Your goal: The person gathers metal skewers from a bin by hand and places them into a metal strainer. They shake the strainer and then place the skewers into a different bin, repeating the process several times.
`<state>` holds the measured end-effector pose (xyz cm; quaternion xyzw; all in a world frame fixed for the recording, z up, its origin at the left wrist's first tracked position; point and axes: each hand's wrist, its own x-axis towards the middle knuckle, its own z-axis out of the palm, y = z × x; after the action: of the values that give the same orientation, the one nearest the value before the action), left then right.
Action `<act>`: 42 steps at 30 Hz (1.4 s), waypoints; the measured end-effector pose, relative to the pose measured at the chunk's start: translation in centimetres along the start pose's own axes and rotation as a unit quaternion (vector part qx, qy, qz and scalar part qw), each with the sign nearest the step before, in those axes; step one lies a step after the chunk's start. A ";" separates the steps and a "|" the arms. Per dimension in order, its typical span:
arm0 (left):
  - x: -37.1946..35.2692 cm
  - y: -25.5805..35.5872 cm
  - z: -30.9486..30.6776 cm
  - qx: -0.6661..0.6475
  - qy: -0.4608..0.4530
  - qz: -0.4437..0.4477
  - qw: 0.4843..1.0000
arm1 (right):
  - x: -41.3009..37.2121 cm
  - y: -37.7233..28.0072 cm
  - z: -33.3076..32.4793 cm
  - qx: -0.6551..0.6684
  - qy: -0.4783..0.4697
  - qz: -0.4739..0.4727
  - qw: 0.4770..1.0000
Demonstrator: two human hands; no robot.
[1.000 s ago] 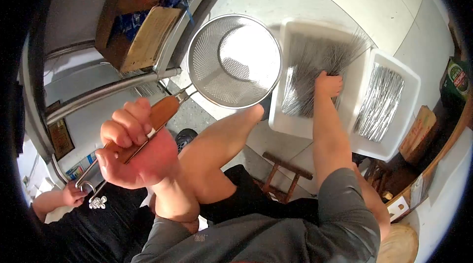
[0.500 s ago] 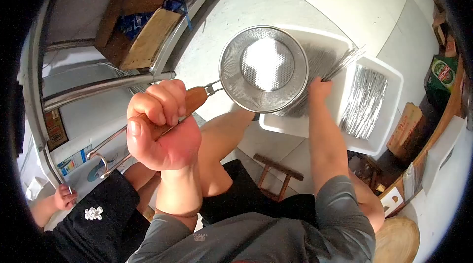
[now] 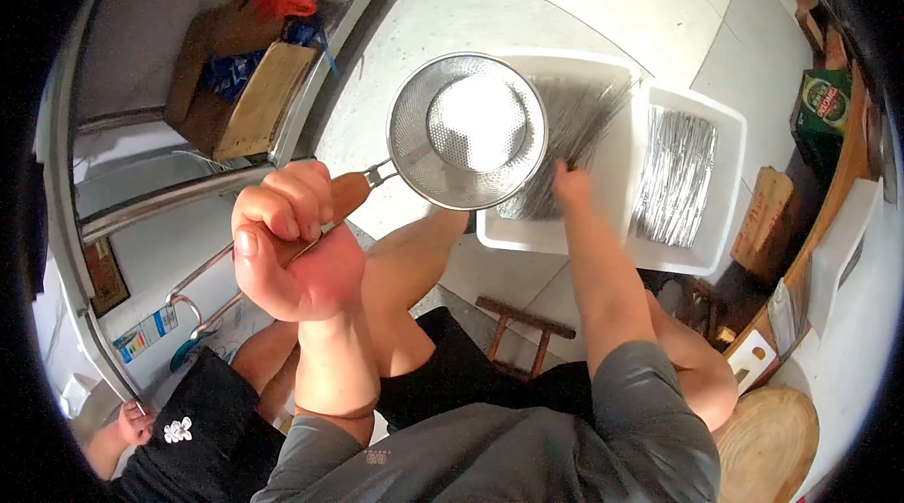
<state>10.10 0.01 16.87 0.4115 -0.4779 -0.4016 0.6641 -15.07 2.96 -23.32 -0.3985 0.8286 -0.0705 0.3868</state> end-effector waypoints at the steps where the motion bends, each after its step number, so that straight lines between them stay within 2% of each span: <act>1: 0.1 -0.1 -0.1 -0.005 0.001 0.000 1.000 | -2.6 -0.4 -0.4 -0.023 0.019 -0.003 1.000; 3: 0.5 -0.3 -0.3 -0.039 0.007 0.012 0.999 | -5.6 0.1 -0.5 -0.004 0.042 0.003 0.999; 6: 0.1 -0.1 -0.6 -0.041 0.007 0.012 0.999 | -5.3 4.0 1.9 0.099 0.025 0.046 0.994; 9: 0.2 -0.3 -0.4 -0.054 0.008 0.024 0.998 | -6.6 4.4 0.3 0.083 -0.007 0.042 0.996; 12: 0.3 0.0 0.0 -0.033 0.030 -0.010 0.999 | -7.8 4.9 -0.8 0.060 -0.010 -0.011 0.998; 15: 0.5 -0.4 0.4 0.008 0.050 0.017 0.999 | -9.3 5.5 -2.2 0.093 -0.044 -0.033 0.994; 18: 0.5 -0.4 1.2 0.030 0.059 0.026 0.997 | -11.7 5.5 -5.2 0.059 -0.078 -0.049 0.994; 20: 0.2 0.3 2.8 0.025 0.081 -0.001 0.996 | -13.6 5.9 -7.5 0.030 -0.091 -0.086 0.992; 22: 0.1 -0.2 3.3 0.040 0.062 0.004 0.997 | -15.4 5.6 -11.2 0.014 -0.089 -0.118 0.989; 24: -0.2 -1.3 3.8 -0.074 0.060 -0.034 0.995 | -18.1 5.0 -15.9 0.010 -0.085 -0.141 0.986; 25: -0.6 -1.4 4.1 -0.065 0.050 -0.057 0.995 | -19.3 4.9 -18.1 0.012 -0.069 -0.140 0.988; 28: -1.1 -3.2 5.1 -0.044 0.007 -0.031 0.999 | -24.9 3.5 -26.6 0.038 -0.024 -0.172 0.984; 30: -1.8 -4.2 6.2 -0.024 0.007 -0.066 0.997 | -27.9 4.7 -31.1 0.013 0.071 -0.193 0.978; 32: -3.3 -6.0 7.2 0.010 0.018 -0.130 0.991 | -31.1 6.1 -34.1 0.077 0.143 -0.199 0.966; 33: -4.5 -6.9 7.9 0.040 0.017 -0.136 0.990 | -31.0 8.4 -34.6 0.127 0.181 -0.208 0.953; 35: -7.2 -8.0 9.0 0.124 0.002 -0.164 0.979 | -31.6 11.5 -35.0 0.145 0.215 -0.192 0.947; 36: -8.3 -9.8 9.3 0.109 -0.003 -0.167 0.980 | -31.5 13.0 -34.8 0.154 0.231 -0.184 0.943; 37: -9.0 -9.5 9.5 0.138 -0.034 -0.241 0.960 | -32.3 12.8 -35.3 0.082 0.205 -0.117 0.968; 40: -11.0 -10.1 10.7 0.200 -0.009 -0.203 0.958 | -30.4 13.7 -34.3 0.188 0.201 -0.217 0.937; 42: -13.4 -9.8 11.6 0.147 0.051 -0.204 0.966 | -29.6 13.0 -34.2 0.187 0.181 -0.218 0.941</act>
<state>-5.44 7.18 6.05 0.6135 -0.4032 -0.4325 0.5234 -35.45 26.36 12.03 -0.4706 0.7493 -0.3775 0.2732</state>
